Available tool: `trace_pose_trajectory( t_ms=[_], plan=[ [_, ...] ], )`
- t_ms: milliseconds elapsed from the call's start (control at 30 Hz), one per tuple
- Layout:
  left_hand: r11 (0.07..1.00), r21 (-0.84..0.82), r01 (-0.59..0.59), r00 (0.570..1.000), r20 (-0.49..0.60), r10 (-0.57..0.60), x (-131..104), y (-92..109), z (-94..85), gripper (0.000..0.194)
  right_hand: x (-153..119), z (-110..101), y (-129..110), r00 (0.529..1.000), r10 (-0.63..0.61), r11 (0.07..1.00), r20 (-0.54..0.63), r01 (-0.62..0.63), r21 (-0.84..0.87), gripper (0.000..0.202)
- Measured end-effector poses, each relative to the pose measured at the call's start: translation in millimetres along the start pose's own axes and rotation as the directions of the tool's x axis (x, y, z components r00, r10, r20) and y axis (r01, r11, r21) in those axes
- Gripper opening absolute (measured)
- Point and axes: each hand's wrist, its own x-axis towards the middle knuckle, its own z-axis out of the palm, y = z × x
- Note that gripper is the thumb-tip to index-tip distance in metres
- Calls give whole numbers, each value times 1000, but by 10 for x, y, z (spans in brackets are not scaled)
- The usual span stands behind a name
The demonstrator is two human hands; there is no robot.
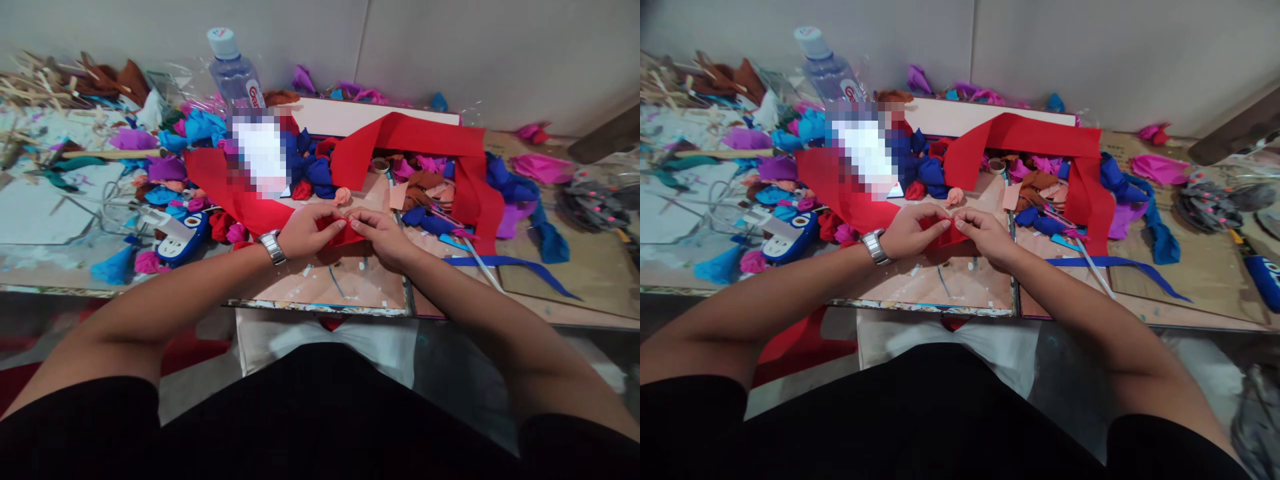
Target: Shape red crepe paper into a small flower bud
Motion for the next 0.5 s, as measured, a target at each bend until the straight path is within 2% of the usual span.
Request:
trace_pose_trajectory(
  t_ms=[100, 333, 400, 500],
  plan=[
    [999, -48, 22, 1000, 13, -22, 4, 26, -9, 33, -3, -2, -28, 1000, 29, 999, 3, -29, 22, 53],
    [999, -13, 31, 998, -52, -32, -1, 47, -3, 29, -12, -18, -26, 984, 170, 984, -59, -166, 61, 53],
    [1000, -13, 22, 997, -68, -23, -6, 47, 6, 29, -13, -19, -30, 983, 166, 985, -74, -161, 63, 52],
    [999, -34, -10, 997, -79, 8, -10, 52, 16, 30, -15, -16, -57, 995, 71, 997, -74, -69, 31, 50]
  ],
)
